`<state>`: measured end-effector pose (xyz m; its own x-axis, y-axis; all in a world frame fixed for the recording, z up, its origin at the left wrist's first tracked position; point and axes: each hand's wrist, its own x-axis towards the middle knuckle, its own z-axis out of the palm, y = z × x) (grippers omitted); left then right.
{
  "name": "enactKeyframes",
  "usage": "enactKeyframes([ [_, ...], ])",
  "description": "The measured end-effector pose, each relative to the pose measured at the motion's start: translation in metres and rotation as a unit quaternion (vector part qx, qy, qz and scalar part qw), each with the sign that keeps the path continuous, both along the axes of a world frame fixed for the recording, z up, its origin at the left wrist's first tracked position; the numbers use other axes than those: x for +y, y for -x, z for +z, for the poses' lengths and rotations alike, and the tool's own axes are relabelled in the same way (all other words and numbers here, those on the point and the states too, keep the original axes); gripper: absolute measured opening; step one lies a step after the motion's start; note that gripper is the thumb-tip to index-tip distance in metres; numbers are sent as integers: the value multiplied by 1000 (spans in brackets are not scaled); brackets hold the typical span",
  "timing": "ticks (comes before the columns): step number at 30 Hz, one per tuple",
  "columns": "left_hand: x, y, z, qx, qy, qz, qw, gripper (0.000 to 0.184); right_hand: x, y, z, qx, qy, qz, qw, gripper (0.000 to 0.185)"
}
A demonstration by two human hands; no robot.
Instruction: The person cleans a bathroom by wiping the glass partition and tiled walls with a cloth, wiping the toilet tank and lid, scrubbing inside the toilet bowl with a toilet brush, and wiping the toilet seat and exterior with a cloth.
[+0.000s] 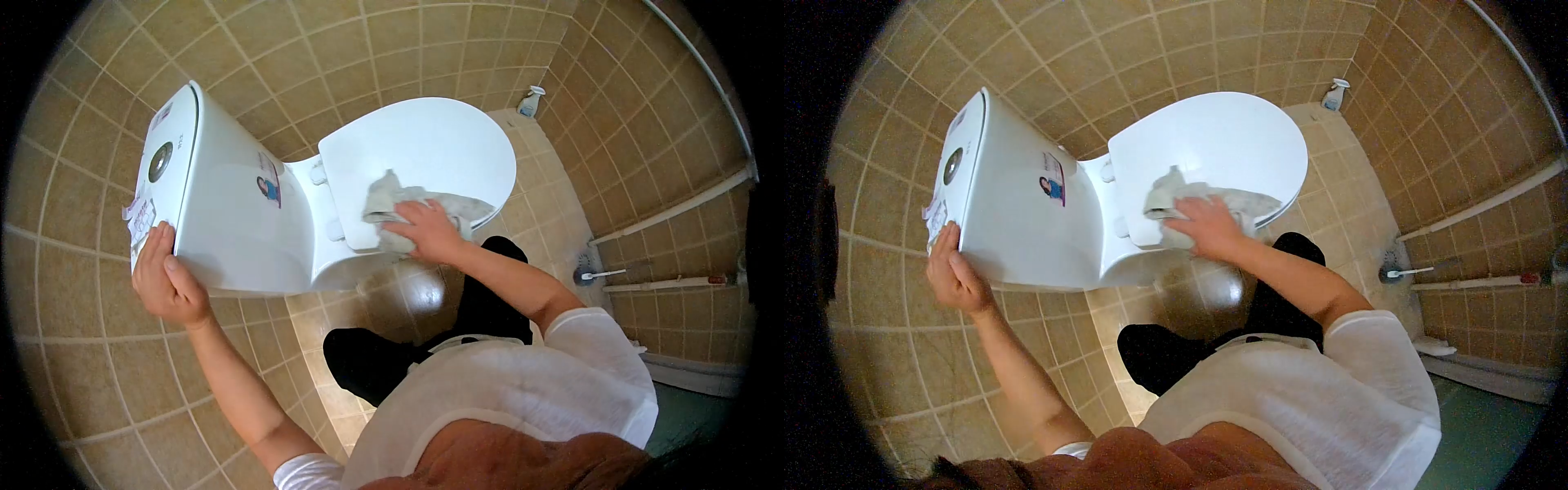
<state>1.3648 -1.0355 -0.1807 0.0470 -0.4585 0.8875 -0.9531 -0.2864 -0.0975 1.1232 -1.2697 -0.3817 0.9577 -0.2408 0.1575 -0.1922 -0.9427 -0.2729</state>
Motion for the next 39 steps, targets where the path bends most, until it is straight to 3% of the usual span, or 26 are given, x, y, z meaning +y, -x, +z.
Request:
enactKeyframes([
  [7,1,-1,-4,-4,1,20,1000,31,-36,-94,-11,-45,-3,26,999,59],
  [12,1,-1,-4,-5,4,8,1000,33,-96,-131,-16,-44,20,-78,996,52],
  [14,2,-2,-3,0,-8,8,1000,33,-126,-121,-6,21,2,-141,990,54],
  [20,0,0,-3,-4,0,9,1000,31,-196,-42,-18,-37,41,-297,953,53],
  [26,-2,4,-1,6,6,13,1000,31,-146,-7,-16,-15,38,-279,959,54],
  [28,-3,1,-1,6,8,9,1000,30,-112,-11,-11,-32,58,-188,980,55],
  [34,-1,5,0,5,0,39,999,31,-56,-61,-7,-31,53,-61,996,56],
  [39,2,1,0,13,-11,24,1000,35,-56,-134,-7,-23,38,-49,998,55],
])
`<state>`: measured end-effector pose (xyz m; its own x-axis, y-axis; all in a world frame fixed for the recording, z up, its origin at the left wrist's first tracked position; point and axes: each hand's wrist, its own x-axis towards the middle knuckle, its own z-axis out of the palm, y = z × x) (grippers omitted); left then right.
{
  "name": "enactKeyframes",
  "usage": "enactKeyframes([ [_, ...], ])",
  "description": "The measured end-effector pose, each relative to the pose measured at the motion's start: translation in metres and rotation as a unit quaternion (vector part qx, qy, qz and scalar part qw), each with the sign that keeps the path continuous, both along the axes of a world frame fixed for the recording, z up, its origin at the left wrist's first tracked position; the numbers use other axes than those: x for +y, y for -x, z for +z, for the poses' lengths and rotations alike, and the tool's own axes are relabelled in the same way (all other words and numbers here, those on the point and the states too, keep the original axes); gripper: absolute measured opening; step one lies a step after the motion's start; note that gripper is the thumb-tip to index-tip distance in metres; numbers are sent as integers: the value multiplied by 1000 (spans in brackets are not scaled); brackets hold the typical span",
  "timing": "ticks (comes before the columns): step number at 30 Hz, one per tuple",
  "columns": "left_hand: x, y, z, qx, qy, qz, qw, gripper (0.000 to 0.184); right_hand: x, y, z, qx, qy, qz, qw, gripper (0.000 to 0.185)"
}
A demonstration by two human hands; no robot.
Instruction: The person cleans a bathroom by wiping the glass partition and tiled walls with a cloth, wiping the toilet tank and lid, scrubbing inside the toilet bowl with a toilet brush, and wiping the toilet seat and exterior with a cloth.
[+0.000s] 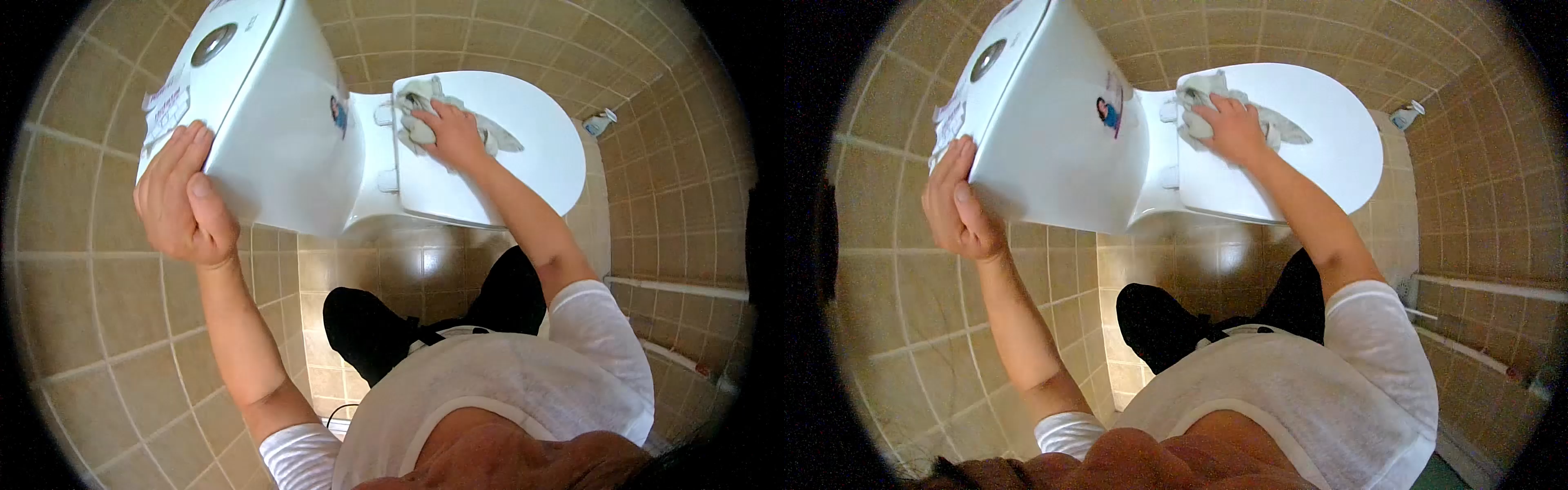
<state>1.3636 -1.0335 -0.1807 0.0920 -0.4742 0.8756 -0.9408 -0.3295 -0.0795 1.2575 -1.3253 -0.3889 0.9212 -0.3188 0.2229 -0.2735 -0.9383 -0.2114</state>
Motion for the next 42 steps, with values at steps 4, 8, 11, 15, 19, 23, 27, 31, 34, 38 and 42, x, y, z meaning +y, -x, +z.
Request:
enactKeyframes([
  [4,-7,-8,-3,-25,71,-52,996,27,-3,-73,-1,-10,11,-5,1000,54],
  [8,-2,-18,-5,-50,58,-45,996,25,1,-141,1,113,84,60,988,38],
  [11,0,-26,-7,-50,62,-65,995,23,12,-164,-2,188,124,9,974,34],
  [15,-3,-25,-8,-39,100,-97,989,22,18,-155,4,237,161,53,956,26],
  [19,-2,-14,-4,-11,65,-56,996,25,26,-130,5,204,206,115,950,26],
  [23,-9,-17,-4,-38,92,-83,992,22,40,-103,-4,148,222,150,952,20],
  [27,0,-4,1,15,59,-57,997,22,68,-70,-1,120,192,149,963,17],
  [31,-9,-9,4,-59,122,-50,990,10,95,-43,2,125,175,140,966,17],
  [34,-12,-12,0,-29,103,-68,992,16,117,-19,10,138,170,150,964,22],
  [38,-16,-18,-2,-76,99,-77,989,19,154,10,-20,76,195,161,965,24],
  [42,-9,-21,-6,-73,72,-30,994,21,160,22,-40,-44,155,191,968,19],
])
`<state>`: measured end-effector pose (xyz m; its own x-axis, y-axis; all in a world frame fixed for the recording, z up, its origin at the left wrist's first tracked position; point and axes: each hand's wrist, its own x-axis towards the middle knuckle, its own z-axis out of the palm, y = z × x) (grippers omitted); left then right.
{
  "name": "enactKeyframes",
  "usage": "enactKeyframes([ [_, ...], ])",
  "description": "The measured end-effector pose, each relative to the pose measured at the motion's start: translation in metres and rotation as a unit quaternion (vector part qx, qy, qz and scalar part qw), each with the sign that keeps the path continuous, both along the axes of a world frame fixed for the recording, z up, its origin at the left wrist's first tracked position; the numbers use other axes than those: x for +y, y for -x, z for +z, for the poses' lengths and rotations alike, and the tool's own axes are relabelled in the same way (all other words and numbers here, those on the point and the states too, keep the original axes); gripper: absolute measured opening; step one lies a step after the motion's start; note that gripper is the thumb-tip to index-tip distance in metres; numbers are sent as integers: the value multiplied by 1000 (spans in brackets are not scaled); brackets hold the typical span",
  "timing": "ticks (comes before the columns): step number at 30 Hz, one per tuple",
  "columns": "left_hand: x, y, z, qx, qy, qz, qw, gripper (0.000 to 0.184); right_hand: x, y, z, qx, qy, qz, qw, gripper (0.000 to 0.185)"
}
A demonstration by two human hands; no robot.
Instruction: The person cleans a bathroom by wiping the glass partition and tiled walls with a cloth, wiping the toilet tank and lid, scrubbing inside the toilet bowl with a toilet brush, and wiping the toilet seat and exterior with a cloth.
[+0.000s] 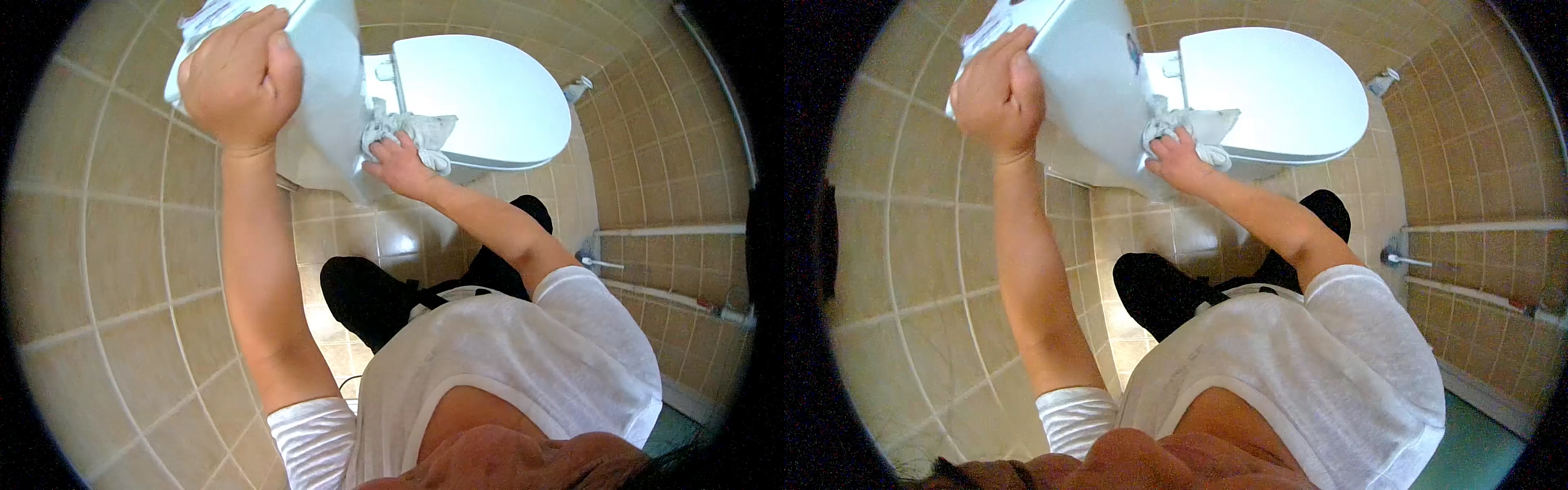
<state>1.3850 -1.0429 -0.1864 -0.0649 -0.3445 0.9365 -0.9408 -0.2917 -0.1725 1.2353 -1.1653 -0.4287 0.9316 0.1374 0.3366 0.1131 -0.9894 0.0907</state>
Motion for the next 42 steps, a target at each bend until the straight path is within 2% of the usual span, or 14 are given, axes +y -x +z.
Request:
enactKeyframes([
  [7,-5,-7,3,-20,0,-66,998,19,-26,55,-22,40,3,91,995,25],
  [8,-4,-4,5,-23,-21,-51,998,20,-32,67,-28,39,0,80,996,25],
  [10,-2,-2,5,-11,-23,-60,998,20,-44,90,-39,126,-150,-31,980,33],
  [15,4,1,2,16,-36,-81,996,24,-67,140,-13,113,-111,-58,986,28],
  [17,7,9,6,28,-60,-86,994,26,-72,158,-11,48,-181,-135,973,23],
  [18,7,6,5,34,-62,-88,994,26,-80,168,-5,44,-110,-105,987,18],
  [23,4,7,9,16,-84,-81,993,28,-111,213,-16,34,-130,-203,970,20],
  [25,2,7,8,16,-77,-97,992,28,-128,235,-31,-37,-228,-374,898,19],
  [29,3,9,8,13,-83,-66,994,28,-160,293,-20,-2,-135,-454,881,28],
  [31,4,4,6,5,-79,-74,994,28,-173,311,-27,-138,-272,-531,791,40],
  [32,5,3,6,0,-79,-77,994,28,-158,302,8,-188,-328,-553,742,45],
  [35,5,7,5,17,-72,-71,995,29,-142,293,27,-221,-290,-588,722,50],
  [41,6,7,3,7,-70,-61,996,29,-65,211,-14,-177,-415,-398,799,65],
  [42,8,8,3,7,-70,-47,996,29,-67,207,-17,-193,-431,-436,766,65],
])
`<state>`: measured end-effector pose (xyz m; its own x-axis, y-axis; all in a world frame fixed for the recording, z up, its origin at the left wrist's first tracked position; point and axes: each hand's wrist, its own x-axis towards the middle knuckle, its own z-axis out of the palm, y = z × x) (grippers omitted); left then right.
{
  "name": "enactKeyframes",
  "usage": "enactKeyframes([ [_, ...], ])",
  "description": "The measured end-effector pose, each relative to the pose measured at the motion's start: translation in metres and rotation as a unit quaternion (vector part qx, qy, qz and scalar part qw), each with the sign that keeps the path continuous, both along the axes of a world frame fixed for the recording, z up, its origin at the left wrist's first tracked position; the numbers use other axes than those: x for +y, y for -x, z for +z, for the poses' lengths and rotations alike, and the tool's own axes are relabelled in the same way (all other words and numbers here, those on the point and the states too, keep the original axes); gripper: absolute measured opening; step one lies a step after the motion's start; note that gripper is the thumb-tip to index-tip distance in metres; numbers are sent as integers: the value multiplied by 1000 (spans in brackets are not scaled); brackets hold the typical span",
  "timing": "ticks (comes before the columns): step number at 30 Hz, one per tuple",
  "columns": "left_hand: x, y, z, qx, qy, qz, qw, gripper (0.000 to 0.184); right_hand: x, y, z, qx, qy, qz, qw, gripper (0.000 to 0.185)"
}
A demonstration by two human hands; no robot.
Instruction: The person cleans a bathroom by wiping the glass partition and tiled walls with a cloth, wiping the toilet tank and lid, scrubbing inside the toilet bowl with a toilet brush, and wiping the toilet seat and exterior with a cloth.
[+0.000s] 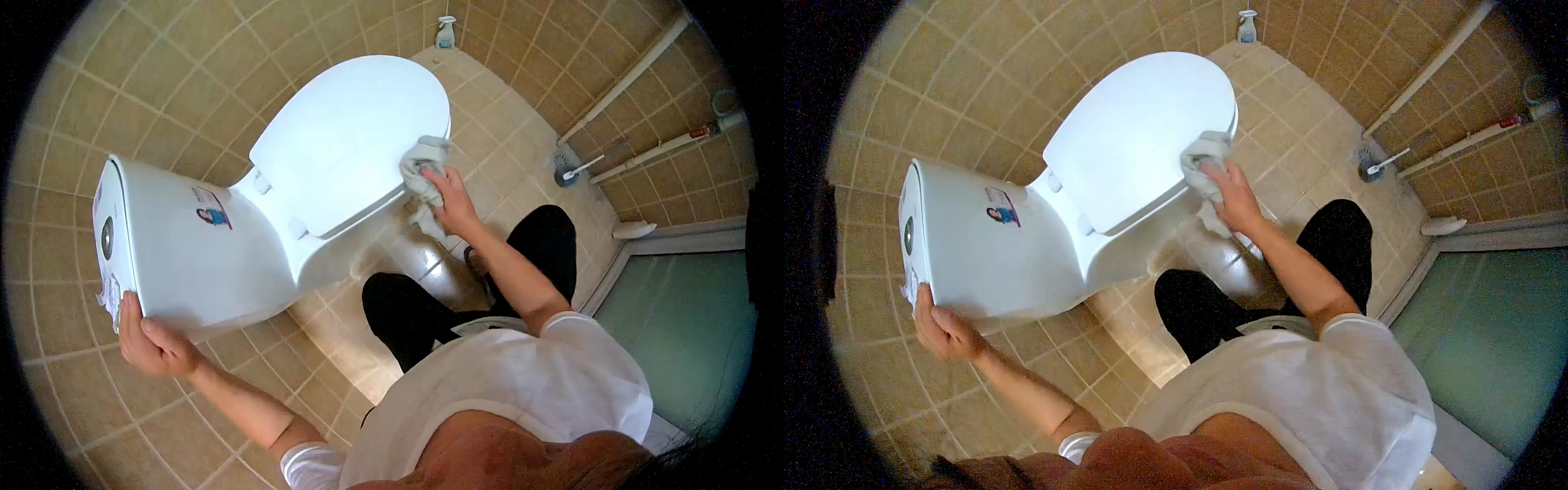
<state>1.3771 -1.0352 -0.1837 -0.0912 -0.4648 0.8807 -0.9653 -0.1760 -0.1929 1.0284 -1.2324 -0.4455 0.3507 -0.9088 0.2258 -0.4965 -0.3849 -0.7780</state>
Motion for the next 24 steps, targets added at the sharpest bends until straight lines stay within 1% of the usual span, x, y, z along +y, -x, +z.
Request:
enactKeyframes([
  [1,1,0,-1,-1,5,3,1000,29,-8,-1,0,-9,-24,-44,999,65],
  [2,2,-3,-1,-5,-2,-5,1000,30,-20,2,-7,-10,-20,-40,999,65],
  [4,1,-5,-3,-13,-12,-13,1000,30,-49,12,-29,-54,-5,-190,980,59],
  [5,2,-5,-5,3,1,-22,1000,30,-64,17,-35,-57,-10,-189,980,59],
  [6,2,-7,-6,18,11,-31,999,30,-80,21,-43,-184,-96,-201,957,56],
  [7,5,-11,-7,15,4,-31,999,30,-88,24,-50,-307,-180,-209,911,53],
  [8,7,-14,-10,35,17,-29,999,30,-85,19,-31,-321,-202,-180,908,48],
  [9,8,-14,-15,56,30,-26,998,31,-87,11,-26,-320,-205,-174,908,48],
  [10,8,-9,-25,151,105,-17,983,32,-89,4,-25,-302,-185,-189,916,48],
  [11,0,8,-33,148,107,-8,983,32,-93,1,-24,-286,-163,-203,922,47],
  [13,-22,56,-58,121,171,-15,978,36,-116,0,-25,-304,-169,-183,919,46],
  [14,-26,76,-85,126,76,75,986,38,-128,2,-27,-301,-166,-180,921,45],
  [15,-30,100,-120,133,-20,168,977,40,-140,4,-30,-296,-164,-174,925,44],
  [16,-59,135,-150,353,-28,75,932,44,-159,7,-31,-288,-137,-151,936,42],
  [17,-84,156,-177,380,-91,70,918,48,-178,8,-24,-285,-140,-138,938,42],
  [18,-108,173,-189,349,-154,21,924,52,-197,10,-13,-258,-153,-111,947,41],
  [19,-127,188,-198,319,-229,71,917,53,-217,10,-8,-230,-166,-84,955,40],
  [20,-147,199,-209,344,-231,60,908,51,-238,6,-9,-238,-183,-49,953,41],
  [21,-164,208,-216,347,-226,76,907,51,-257,3,-10,-235,-188,-33,953,41],
  [23,-194,221,-226,322,-304,117,889,48,-297,-12,-1,-205,-258,64,942,41],
  [24,-203,224,-229,330,-297,137,886,48,-321,-24,-8,-199,-287,107,931,41],
])
